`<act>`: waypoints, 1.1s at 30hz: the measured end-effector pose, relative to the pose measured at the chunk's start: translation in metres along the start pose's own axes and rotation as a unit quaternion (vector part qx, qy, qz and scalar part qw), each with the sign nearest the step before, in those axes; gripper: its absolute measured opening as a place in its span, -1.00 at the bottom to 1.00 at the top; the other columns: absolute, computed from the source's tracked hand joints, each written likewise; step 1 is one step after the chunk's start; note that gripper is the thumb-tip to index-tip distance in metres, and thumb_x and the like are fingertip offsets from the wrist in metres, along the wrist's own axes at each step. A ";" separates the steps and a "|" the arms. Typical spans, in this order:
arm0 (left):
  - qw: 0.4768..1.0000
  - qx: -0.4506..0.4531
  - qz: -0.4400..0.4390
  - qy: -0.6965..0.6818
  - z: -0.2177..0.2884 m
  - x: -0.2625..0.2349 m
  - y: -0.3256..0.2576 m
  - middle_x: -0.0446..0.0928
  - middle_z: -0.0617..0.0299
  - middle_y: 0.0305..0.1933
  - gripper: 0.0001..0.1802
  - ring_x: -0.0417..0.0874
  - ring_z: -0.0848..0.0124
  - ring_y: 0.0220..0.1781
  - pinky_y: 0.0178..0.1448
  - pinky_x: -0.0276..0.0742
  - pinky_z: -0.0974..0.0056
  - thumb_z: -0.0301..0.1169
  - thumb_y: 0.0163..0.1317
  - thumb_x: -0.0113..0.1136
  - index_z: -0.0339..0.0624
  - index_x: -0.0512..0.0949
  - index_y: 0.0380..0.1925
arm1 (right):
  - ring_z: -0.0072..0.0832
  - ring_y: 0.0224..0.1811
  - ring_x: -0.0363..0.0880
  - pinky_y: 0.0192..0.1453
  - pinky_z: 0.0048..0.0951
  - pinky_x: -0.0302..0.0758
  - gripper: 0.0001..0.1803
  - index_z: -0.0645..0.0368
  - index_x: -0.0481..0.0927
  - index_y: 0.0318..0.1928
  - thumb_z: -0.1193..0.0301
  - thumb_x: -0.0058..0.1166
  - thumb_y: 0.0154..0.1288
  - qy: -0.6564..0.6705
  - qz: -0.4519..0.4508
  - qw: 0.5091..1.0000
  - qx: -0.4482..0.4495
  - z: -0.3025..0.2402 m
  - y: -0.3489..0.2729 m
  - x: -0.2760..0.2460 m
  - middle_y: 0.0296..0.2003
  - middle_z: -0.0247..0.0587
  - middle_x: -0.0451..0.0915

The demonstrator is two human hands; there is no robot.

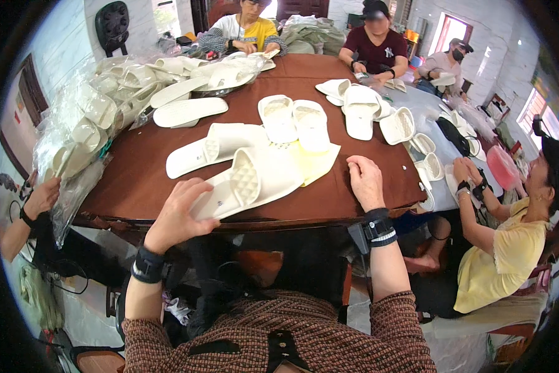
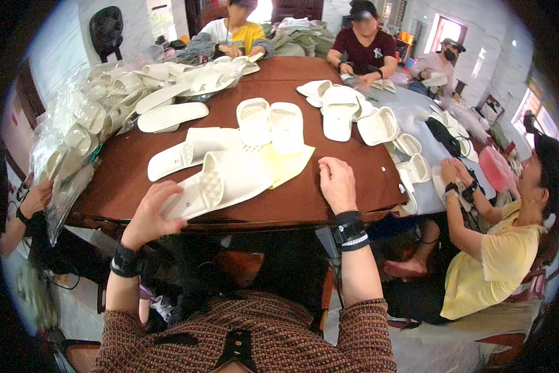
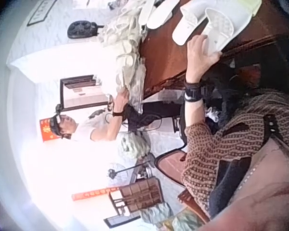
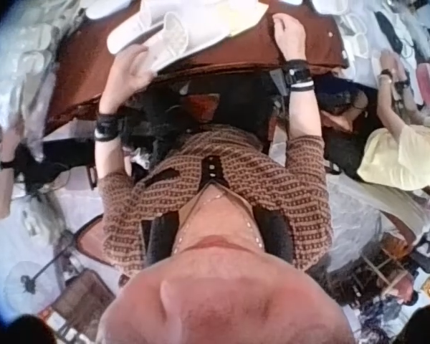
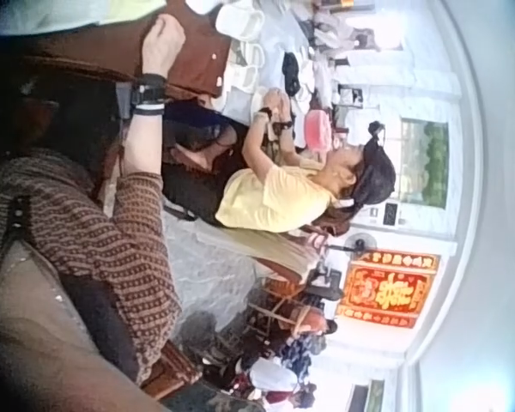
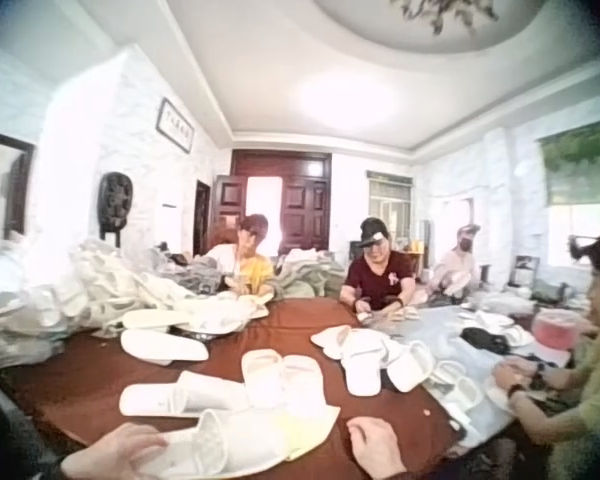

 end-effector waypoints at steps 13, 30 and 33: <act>0.998 -0.050 0.009 0.035 -0.099 -0.008 0.035 0.45 -0.06 0.28 -0.37 0.41 -0.01 0.36 0.43 0.30 0.07 -0.34 0.00 0.46 -0.20 0.49 0.12 | -0.10 -0.13 0.61 0.01 -0.18 0.50 -0.86 0.22 0.65 -0.20 0.46 0.09 0.30 -0.004 -0.007 1.000 0.008 0.003 -0.001 0.000 -0.24 -0.04 0.68; 0.962 -0.178 -0.136 0.158 -0.168 0.017 0.057 0.49 -0.05 0.17 -0.35 0.40 -0.03 0.28 0.36 0.33 0.04 -0.04 0.01 0.43 -0.13 0.54 0.07 | -0.06 -0.14 0.61 -0.02 -0.13 0.50 -0.89 0.20 0.65 -0.23 0.48 0.10 0.27 -0.020 -0.001 1.000 -0.023 -0.003 0.000 -0.001 -0.25 -0.03 0.68; 0.965 -0.161 -0.127 0.162 -0.153 0.019 0.052 0.49 -0.06 0.09 -0.36 0.44 -0.08 0.20 0.30 0.37 0.03 -0.02 0.00 0.43 -0.13 0.54 0.03 | -0.07 -0.16 0.61 -0.03 -0.13 0.49 -0.89 0.19 0.64 -0.22 0.48 0.10 0.27 -0.029 -0.003 0.999 -0.038 -0.008 -0.001 0.000 -0.27 -0.04 0.67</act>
Point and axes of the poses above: each hand's wrist, its own y-axis towards the middle knuckle, its own x-axis out of the palm, z = x × y, the point moved 10 cm from there along y, towards the middle knuckle
